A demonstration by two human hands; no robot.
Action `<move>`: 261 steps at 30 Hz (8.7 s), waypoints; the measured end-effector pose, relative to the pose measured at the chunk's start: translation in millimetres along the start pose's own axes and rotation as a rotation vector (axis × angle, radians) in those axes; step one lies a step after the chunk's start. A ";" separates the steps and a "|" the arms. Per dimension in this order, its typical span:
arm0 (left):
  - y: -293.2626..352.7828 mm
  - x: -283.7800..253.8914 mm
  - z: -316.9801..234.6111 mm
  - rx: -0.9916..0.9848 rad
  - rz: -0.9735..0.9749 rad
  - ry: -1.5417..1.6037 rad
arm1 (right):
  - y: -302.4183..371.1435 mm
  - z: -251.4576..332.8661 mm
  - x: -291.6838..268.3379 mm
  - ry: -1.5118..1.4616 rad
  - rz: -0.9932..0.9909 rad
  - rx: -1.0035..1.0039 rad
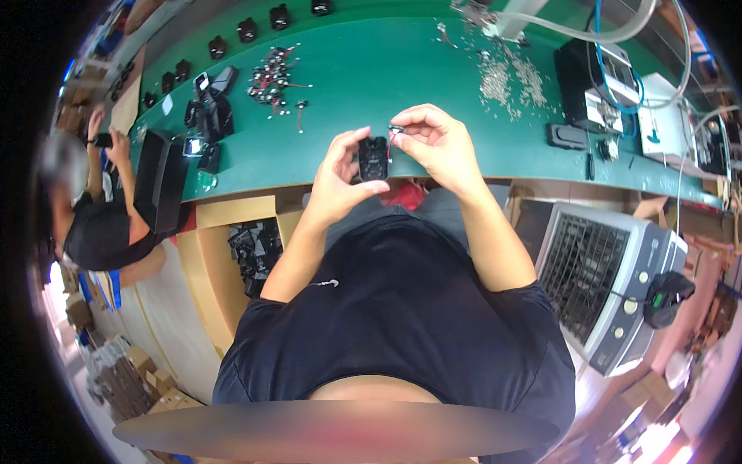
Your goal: Assembling electronic components by pressing buttons and using a pneumatic press tool.
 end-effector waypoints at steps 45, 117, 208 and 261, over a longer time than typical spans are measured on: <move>-29.5 6.6 -8.4 -0.188 0.304 0.163 | 0.6 54.3 -23.1 0.978 0.392 -0.962; -82.5 31.4 15.5 0.607 -0.011 -0.758 | -49.1 150.8 45.9 -0.238 -0.164 -0.529; -285.0 -43.3 -25.4 0.587 -0.361 -1.376 | -21.4 142.4 5.2 0.335 -0.456 -0.815; -35.6 -35.5 -24.4 0.290 -0.034 -0.486 | 23.3 -14.6 -19.6 0.997 -0.060 -0.616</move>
Point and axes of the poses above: each hand's wrist, its own y-axis away from the middle knuckle, its own x-axis out of the palm, z = x × y, the point moved 1 cm from there along -y, towards the middle knuckle, and after that the axes turned 13 degrees about -z, right-handed, at the moved point
